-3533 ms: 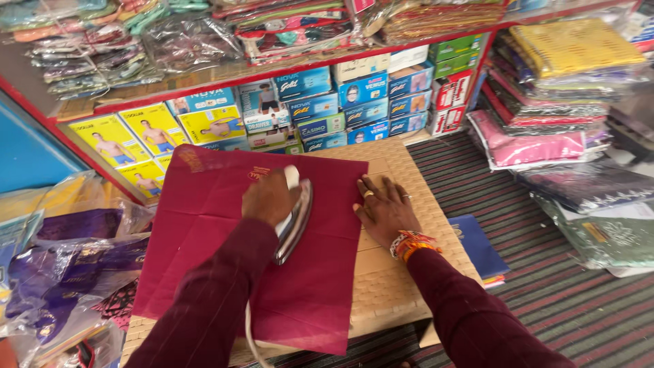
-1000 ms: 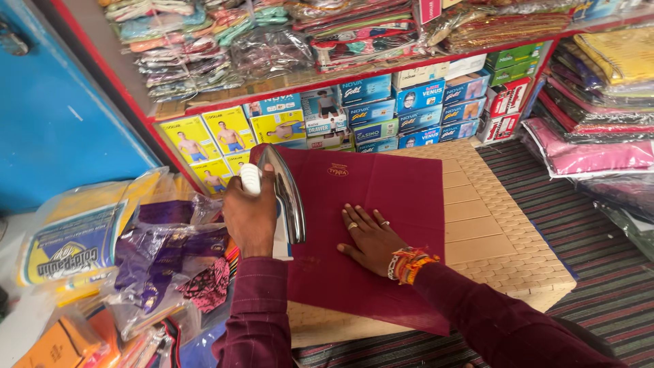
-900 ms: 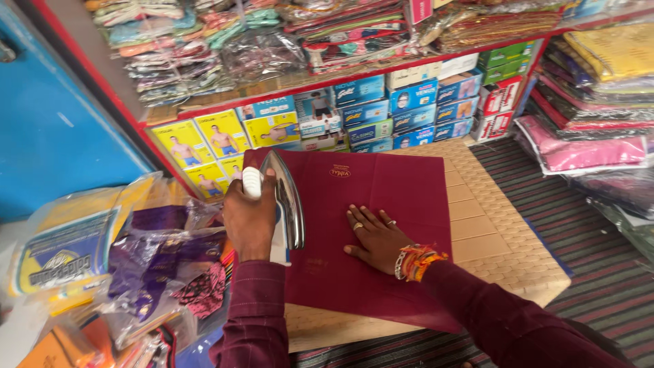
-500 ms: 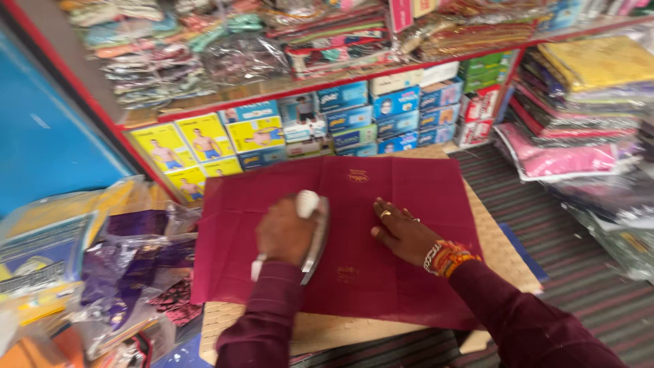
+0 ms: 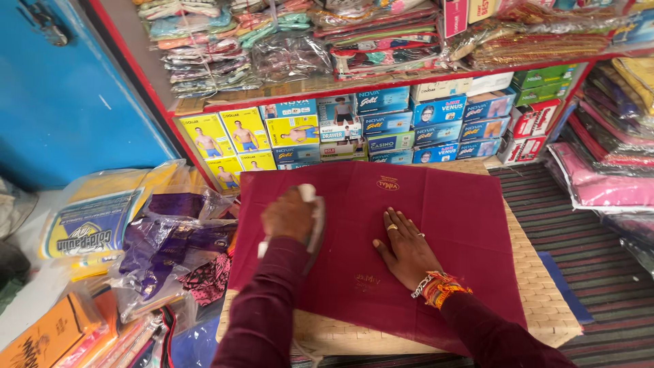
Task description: The person irons a maroon cloth on a small wooden table using a white electric iron. They repeatedly smooth the fabric, fold it, and press the folds to remove wrinkles.
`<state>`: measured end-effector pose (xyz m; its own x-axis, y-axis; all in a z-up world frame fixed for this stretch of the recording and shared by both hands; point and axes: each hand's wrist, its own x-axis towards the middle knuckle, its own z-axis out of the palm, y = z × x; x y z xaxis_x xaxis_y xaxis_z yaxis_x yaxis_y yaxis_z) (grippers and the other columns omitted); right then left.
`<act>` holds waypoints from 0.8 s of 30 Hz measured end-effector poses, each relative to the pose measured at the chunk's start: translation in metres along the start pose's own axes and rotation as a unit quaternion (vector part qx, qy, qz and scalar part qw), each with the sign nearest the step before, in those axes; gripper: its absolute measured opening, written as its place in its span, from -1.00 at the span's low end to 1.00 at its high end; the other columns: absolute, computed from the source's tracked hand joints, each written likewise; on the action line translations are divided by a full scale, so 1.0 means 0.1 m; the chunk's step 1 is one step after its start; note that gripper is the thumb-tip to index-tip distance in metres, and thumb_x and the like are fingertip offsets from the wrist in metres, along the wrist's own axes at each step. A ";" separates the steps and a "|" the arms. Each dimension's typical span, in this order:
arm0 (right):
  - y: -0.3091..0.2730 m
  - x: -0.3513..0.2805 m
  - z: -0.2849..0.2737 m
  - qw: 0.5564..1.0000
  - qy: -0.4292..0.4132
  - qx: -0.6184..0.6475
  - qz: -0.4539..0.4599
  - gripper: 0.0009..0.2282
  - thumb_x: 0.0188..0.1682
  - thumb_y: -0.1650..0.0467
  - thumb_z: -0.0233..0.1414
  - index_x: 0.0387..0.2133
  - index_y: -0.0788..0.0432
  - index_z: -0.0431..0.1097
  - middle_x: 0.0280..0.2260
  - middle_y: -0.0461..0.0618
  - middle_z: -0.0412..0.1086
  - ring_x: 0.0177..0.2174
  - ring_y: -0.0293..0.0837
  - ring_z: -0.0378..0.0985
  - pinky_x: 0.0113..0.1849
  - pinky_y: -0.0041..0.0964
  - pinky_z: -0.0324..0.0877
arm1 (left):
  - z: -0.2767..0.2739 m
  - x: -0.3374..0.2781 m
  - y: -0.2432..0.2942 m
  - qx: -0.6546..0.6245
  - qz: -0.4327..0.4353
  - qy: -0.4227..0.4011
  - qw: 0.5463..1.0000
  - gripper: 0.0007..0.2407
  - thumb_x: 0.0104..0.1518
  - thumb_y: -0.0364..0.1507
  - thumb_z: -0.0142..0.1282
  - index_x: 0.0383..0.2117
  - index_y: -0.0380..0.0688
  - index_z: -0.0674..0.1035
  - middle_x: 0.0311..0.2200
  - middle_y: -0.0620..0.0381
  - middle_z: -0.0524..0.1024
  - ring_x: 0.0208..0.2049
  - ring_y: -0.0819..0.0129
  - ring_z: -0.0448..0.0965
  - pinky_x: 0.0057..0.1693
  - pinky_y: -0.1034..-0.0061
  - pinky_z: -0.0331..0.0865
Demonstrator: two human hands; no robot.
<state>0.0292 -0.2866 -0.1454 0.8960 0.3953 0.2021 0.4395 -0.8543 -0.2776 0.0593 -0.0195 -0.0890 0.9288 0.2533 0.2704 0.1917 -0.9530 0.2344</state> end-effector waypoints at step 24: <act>-1.41 -0.18 -0.37 0.964 -0.204 -0.001 -0.170 -0.33 0.10 -0.03 -0.38 0.42 -0.01 -0.23 0.46 0.01 -0.37 0.41 0.00 -0.45 0.30 0.17 -0.57 | -1.42 -0.42 -0.32 -0.320 -0.244 0.173 0.899 -0.51 0.02 0.10 0.14 -0.24 -0.07 0.69 -0.24 -0.08 0.67 -0.16 -0.05 0.67 -0.03 0.14 0.46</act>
<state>-0.0514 -0.1863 -0.0754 0.6507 0.7520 -0.1055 0.7123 -0.6526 -0.2584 -0.0310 0.0241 0.0243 0.6078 0.7573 0.2389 0.2249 -0.4527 0.8628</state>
